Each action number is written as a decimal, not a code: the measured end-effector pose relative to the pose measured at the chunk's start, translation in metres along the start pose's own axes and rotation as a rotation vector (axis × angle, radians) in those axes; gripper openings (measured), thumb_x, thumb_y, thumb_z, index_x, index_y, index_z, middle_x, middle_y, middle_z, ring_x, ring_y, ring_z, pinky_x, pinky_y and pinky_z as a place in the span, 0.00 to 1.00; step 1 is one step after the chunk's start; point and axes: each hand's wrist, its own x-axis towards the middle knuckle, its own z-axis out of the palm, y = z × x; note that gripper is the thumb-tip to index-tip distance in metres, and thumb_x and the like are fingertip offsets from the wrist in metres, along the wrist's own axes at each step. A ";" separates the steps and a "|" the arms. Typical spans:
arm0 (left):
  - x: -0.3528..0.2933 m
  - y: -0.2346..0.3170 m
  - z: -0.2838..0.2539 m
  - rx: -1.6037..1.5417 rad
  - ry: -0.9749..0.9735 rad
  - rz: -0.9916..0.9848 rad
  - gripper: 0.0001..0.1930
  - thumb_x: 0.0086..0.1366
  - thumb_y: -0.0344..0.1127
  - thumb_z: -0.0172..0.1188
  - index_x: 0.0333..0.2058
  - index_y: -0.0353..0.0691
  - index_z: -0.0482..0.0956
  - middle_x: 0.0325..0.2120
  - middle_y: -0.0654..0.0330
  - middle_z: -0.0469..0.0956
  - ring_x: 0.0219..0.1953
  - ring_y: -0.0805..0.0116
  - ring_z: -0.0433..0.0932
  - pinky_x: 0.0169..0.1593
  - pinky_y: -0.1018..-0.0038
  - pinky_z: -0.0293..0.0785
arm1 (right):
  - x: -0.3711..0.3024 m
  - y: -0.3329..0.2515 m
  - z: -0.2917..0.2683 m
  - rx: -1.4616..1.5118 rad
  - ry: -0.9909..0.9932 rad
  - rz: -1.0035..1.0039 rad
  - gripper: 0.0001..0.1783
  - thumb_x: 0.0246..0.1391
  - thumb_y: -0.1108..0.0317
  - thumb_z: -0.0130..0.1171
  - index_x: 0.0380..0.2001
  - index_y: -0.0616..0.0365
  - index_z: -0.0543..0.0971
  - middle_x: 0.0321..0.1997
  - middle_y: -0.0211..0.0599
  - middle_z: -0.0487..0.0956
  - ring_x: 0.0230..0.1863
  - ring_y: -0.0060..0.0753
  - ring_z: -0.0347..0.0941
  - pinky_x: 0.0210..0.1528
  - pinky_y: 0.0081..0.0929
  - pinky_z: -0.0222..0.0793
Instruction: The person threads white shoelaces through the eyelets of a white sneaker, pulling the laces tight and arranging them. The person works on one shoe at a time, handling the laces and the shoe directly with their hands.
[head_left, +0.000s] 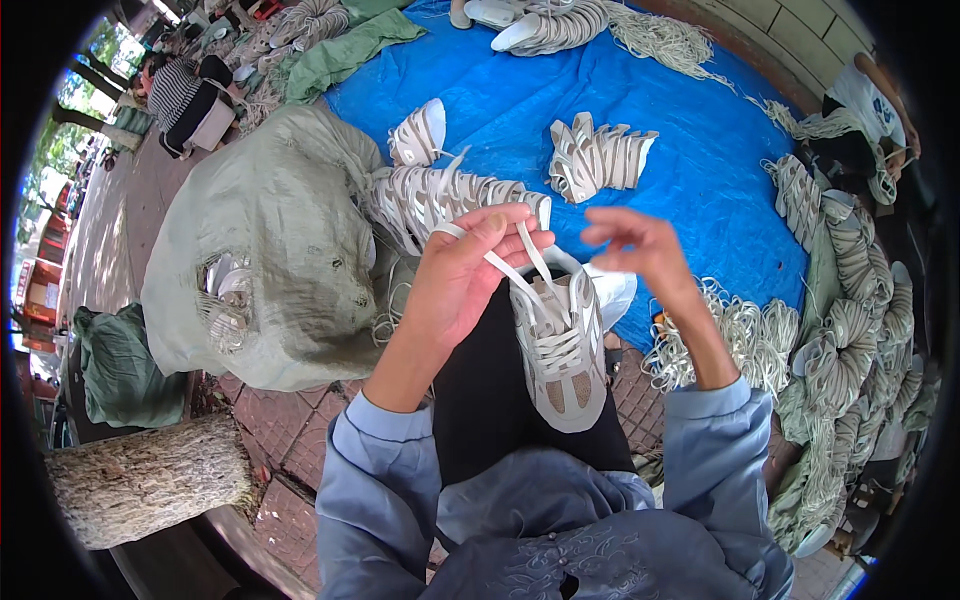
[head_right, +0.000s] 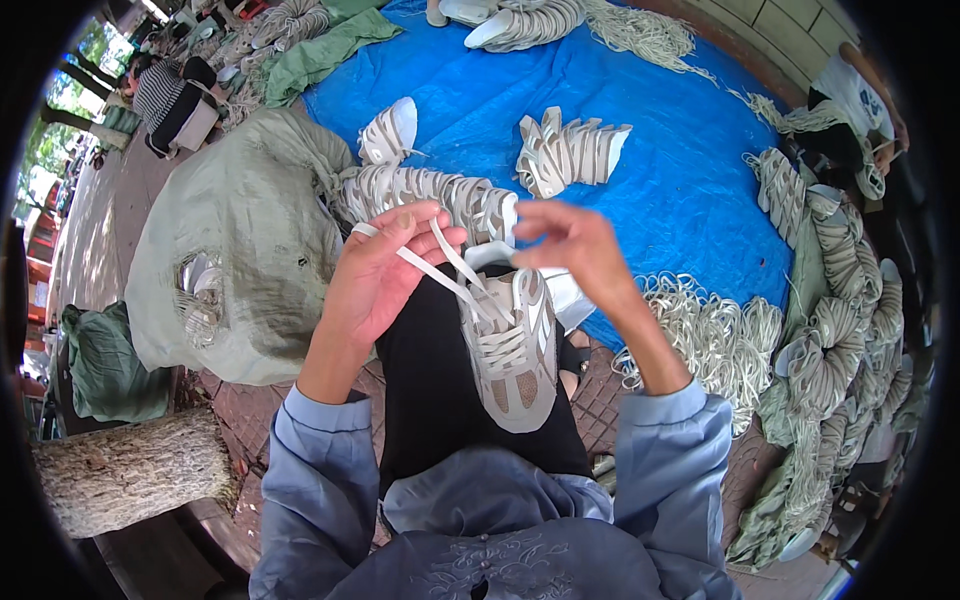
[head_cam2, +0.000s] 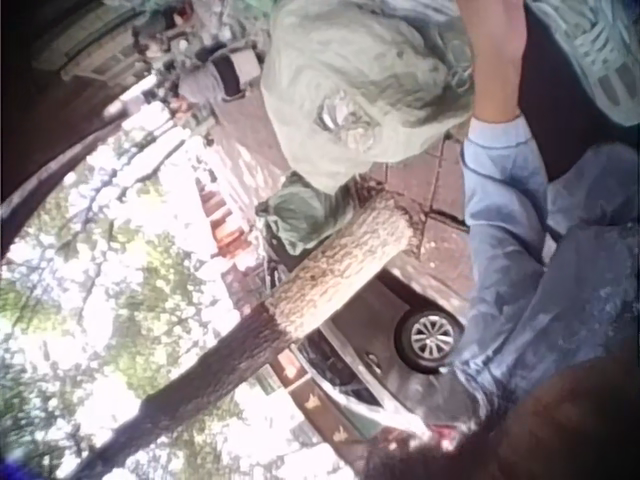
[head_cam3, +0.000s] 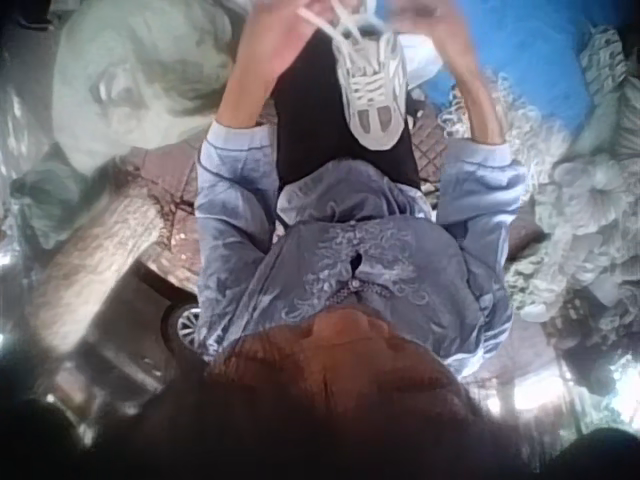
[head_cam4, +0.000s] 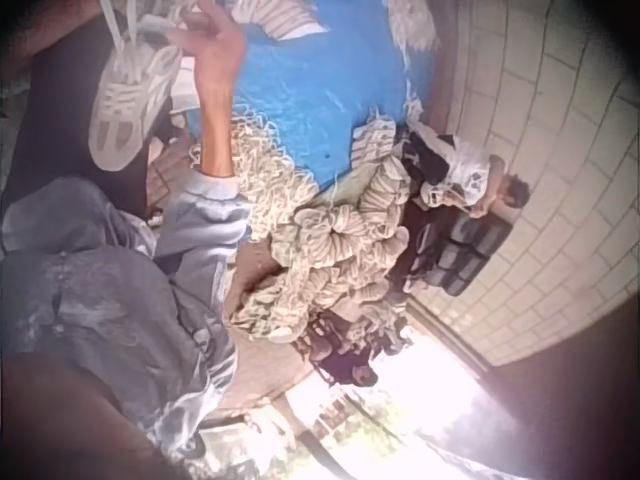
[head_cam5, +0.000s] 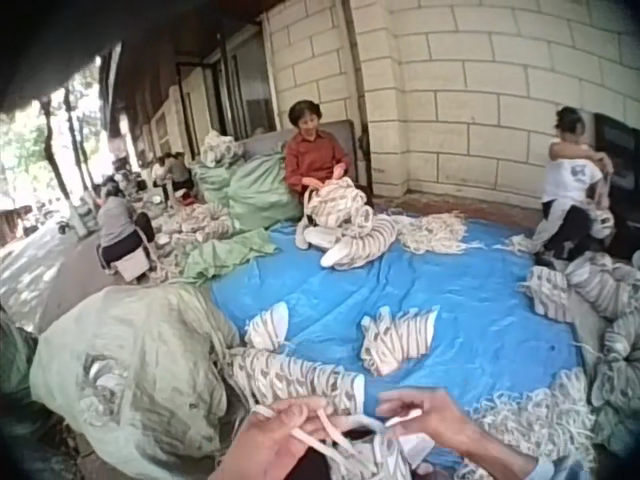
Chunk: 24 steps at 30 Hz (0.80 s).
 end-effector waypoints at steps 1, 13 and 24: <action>0.002 -0.003 -0.001 -0.026 -0.012 -0.004 0.17 0.61 0.38 0.51 0.41 0.27 0.70 0.38 0.49 0.73 0.42 0.54 0.74 0.48 0.63 0.68 | -0.003 0.015 0.012 -0.009 -0.087 -0.001 0.19 0.35 0.77 0.59 0.38 0.63 0.76 0.32 0.35 0.77 0.31 0.21 0.71 0.37 0.20 0.65; -0.025 0.115 -0.174 0.147 0.581 -0.116 0.12 0.62 0.38 0.47 0.37 0.34 0.72 0.16 0.67 0.69 0.12 0.79 0.58 0.17 0.81 0.57 | 0.015 -0.019 -0.092 0.197 0.089 -0.008 0.14 0.48 0.70 0.52 0.38 0.67 0.74 0.10 0.20 0.61 0.07 0.09 0.46 0.08 0.13 0.37; -0.086 0.112 -0.282 0.273 0.970 -0.118 0.09 0.61 0.37 0.46 0.30 0.38 0.71 0.13 0.68 0.65 0.10 0.80 0.55 0.13 0.81 0.52 | -0.064 0.059 -0.399 -0.111 0.587 0.104 0.17 0.54 0.63 0.47 0.46 0.56 0.71 0.19 0.16 0.62 0.10 0.05 0.45 0.10 0.07 0.38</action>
